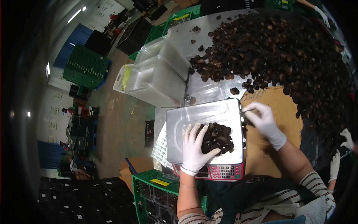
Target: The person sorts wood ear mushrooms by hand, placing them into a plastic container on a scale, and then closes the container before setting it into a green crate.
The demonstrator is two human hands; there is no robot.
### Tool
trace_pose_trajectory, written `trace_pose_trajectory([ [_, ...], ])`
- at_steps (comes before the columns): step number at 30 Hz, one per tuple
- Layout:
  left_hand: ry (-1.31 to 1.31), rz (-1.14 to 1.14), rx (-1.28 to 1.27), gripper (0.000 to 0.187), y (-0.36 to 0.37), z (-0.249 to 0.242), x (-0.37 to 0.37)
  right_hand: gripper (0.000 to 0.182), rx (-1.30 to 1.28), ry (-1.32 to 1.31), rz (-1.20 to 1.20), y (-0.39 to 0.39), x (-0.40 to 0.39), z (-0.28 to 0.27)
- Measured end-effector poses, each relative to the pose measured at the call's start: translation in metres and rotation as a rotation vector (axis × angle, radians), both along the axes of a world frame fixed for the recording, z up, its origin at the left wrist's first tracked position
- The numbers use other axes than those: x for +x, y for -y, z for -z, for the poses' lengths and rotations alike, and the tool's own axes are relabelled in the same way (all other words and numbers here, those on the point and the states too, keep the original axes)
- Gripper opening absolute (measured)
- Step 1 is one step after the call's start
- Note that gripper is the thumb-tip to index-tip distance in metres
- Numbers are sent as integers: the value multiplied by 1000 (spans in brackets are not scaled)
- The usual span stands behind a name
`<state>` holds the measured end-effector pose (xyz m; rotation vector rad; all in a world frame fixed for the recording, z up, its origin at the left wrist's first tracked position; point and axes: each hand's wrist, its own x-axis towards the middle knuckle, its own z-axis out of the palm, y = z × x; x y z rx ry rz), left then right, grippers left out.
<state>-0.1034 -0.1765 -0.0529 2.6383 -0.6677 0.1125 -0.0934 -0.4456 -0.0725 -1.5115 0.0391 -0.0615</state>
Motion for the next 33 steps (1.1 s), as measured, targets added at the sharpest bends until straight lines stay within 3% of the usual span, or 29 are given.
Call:
trace_pose_trajectory([
  [1, -16, -2, -19, 87, 0, 1, -1, 9, -32, -7, 32, 15, 0, 12],
  [3, 14, 7, 26, 88, 1, 2, -1, 13, -563, 121, 32, 40, -1, 29],
  [6, 9, 32, -35, 87, -1, 0, 0, 21, -637, 200, 115, 38, -13, 29],
  [10, -48, -29, -466, 83, -16, -4, -6, 24, -578, 202, -64, 27, -19, 14],
  [11, 35, -19, -546, 73, -22, -4, -5, 24, -553, 188, -77, 26, -19, 12],
  [15, 73, -403, -871, 46, -59, -2, -17, 22, -530, 206, -106, 28, -13, 14],
  [17, 56, -494, -1058, 43, -76, -6, -27, 22, -528, 221, -116, 29, -10, 18],
  [20, 42, -591, -1045, 41, -92, -8, -44, 21, -408, 146, -142, 26, -8, 17],
  [24, -70, -622, -965, 34, -93, 4, -56, 21, -440, 199, -157, 23, 2, 16],
  [26, -128, -600, -917, 37, -84, 10, -59, 22, -412, 213, -144, 17, 6, 11],
  [29, -350, -512, -995, 55, -71, 17, -62, 24, -436, 221, -101, 11, 16, 10],
  [30, -370, -497, -873, 69, -66, 17, -61, 25, -454, 217, -75, 9, 21, 10],
  [31, -426, -502, -916, 79, -57, 13, -62, 31, -486, 216, -73, 8, 27, 13],
  [33, -494, -453, -978, 80, -54, 28, -57, 37, -563, 202, -40, 0, 39, 24],
])
